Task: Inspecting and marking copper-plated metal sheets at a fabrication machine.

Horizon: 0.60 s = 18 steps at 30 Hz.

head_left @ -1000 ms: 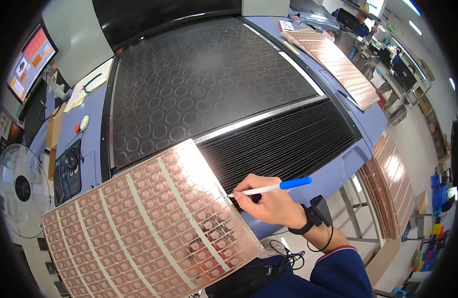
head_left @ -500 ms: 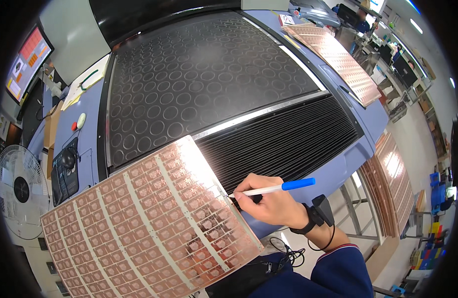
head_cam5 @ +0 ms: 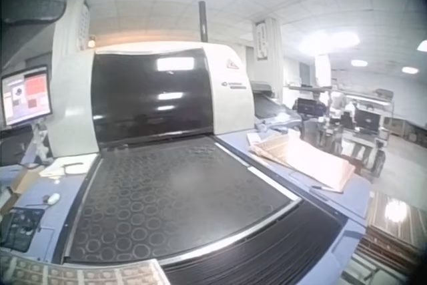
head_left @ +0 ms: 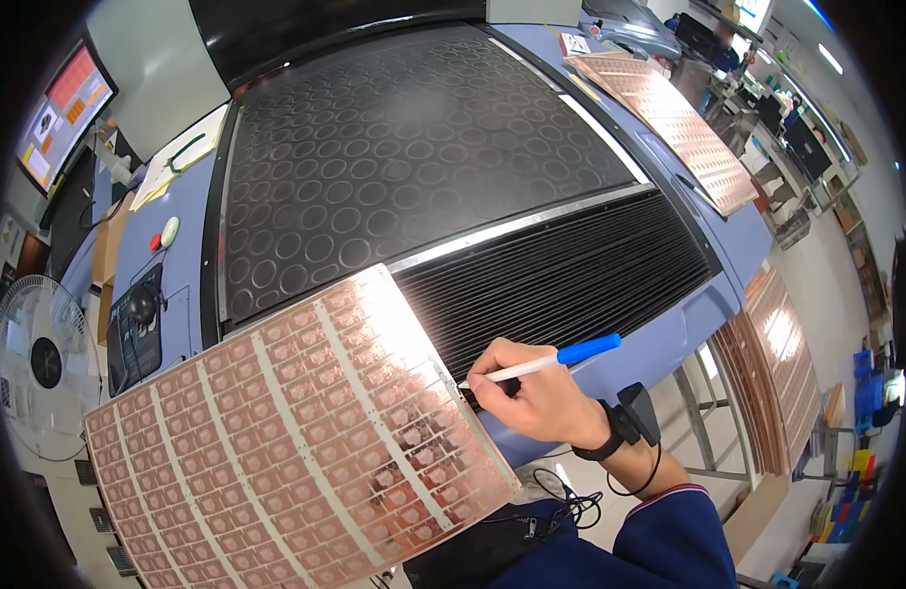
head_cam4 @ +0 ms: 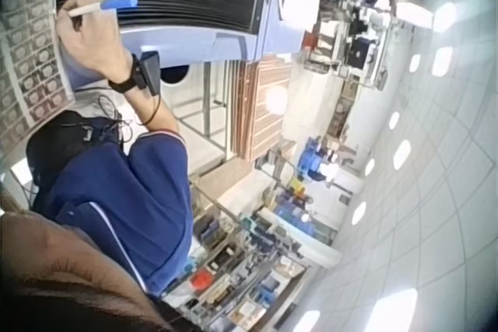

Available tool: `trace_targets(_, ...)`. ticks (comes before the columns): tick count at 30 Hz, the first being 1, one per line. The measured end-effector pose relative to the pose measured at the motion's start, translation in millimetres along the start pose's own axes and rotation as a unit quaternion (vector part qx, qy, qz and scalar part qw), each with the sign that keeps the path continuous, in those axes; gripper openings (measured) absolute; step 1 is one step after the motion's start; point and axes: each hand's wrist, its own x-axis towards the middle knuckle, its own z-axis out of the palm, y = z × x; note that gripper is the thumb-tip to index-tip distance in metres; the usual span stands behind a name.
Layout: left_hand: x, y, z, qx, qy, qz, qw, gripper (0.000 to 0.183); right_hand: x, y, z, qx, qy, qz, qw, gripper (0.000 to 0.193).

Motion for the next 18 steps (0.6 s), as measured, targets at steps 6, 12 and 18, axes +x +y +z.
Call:
trace_targets(6, -13, 2, 9, -0.072, 0.126, 0.032, 0.989, 0.036, -8, 7, 1, 0.028, 0.061, -0.002, 0.998, 0.006)
trace_targets(12, -86, -14, -93, -0.242, 0.256, 0.171, 0.92, 0.039, -58, 54, -22, 0.108, 0.229, 0.014, 0.967, 0.007)
trace_targets(18, -181, -63, -257, -0.302, 0.371, 0.198, 0.856, 0.022, -51, 72, -35, 0.128, 0.244, -0.032, 0.961, 0.015)
